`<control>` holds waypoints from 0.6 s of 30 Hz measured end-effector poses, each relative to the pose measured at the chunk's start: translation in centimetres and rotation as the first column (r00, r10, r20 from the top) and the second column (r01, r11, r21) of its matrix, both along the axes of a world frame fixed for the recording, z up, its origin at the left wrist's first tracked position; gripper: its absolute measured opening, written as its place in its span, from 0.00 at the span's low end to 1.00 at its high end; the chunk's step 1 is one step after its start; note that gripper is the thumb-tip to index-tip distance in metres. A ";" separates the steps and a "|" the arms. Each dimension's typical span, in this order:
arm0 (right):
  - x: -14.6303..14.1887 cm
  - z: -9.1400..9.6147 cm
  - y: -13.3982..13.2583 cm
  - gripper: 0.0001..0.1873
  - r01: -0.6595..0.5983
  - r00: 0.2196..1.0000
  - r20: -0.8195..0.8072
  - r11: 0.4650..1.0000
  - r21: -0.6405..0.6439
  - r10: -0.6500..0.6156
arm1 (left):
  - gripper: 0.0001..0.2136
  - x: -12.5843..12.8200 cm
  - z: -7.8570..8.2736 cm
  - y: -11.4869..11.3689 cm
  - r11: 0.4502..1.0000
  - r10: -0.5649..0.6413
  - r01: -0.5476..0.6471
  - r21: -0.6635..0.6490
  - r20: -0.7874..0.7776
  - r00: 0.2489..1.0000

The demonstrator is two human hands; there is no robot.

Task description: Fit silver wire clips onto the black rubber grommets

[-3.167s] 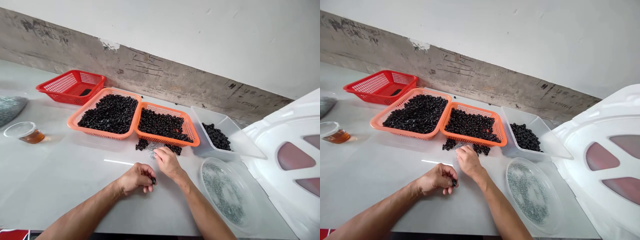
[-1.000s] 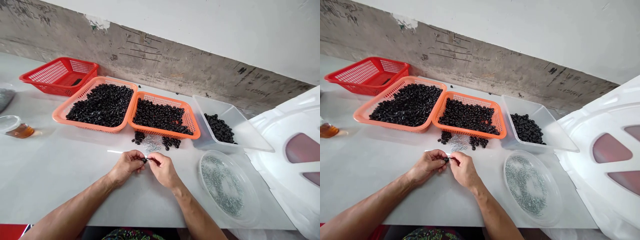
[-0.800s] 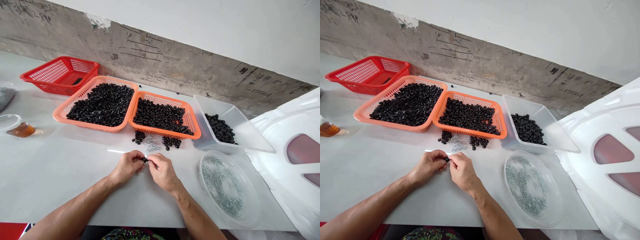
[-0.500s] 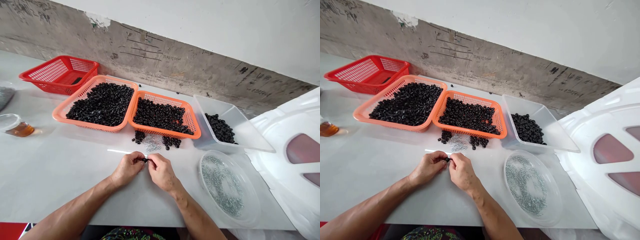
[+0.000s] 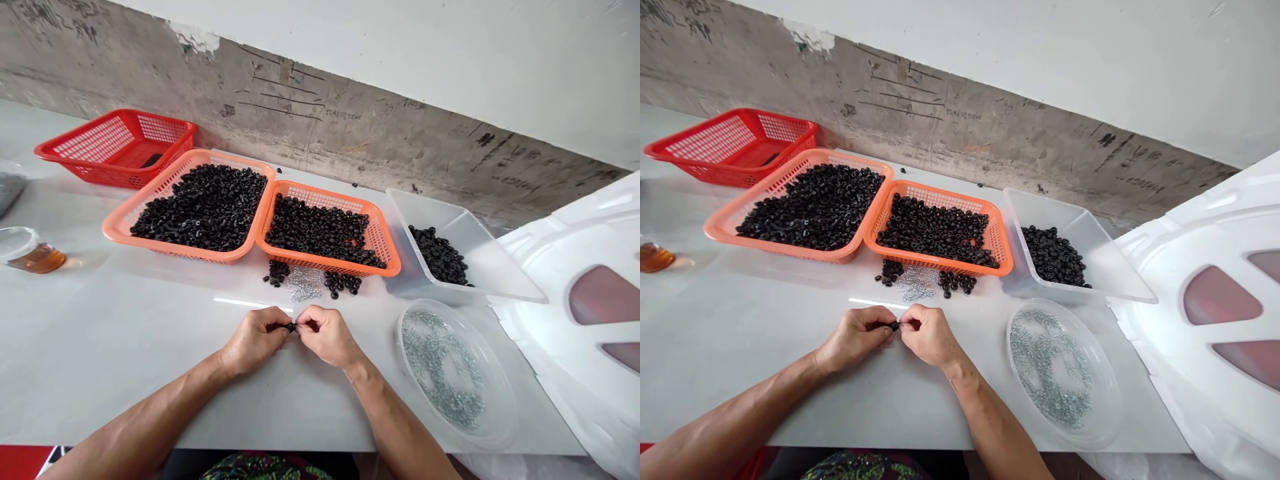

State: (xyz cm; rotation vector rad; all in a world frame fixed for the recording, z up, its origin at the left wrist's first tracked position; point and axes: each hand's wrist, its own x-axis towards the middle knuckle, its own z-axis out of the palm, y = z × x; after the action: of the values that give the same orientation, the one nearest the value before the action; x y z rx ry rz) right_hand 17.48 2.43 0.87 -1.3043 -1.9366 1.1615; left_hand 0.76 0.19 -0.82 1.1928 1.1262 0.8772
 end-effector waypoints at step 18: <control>0.9 -0.7 0.9 0.05 -0.193 0.942 -0.332 0.886 -0.421 0.047 | 0.08 0.2 1.4 -0.4 0.987 -0.078 0.096 0.132 -0.137 0.988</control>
State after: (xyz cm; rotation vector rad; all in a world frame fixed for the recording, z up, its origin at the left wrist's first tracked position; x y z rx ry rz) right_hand 18.39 3.28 0.21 -1.1290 -1.5860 1.8440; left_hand 0.91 -0.25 0.57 1.4213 1.1232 0.8301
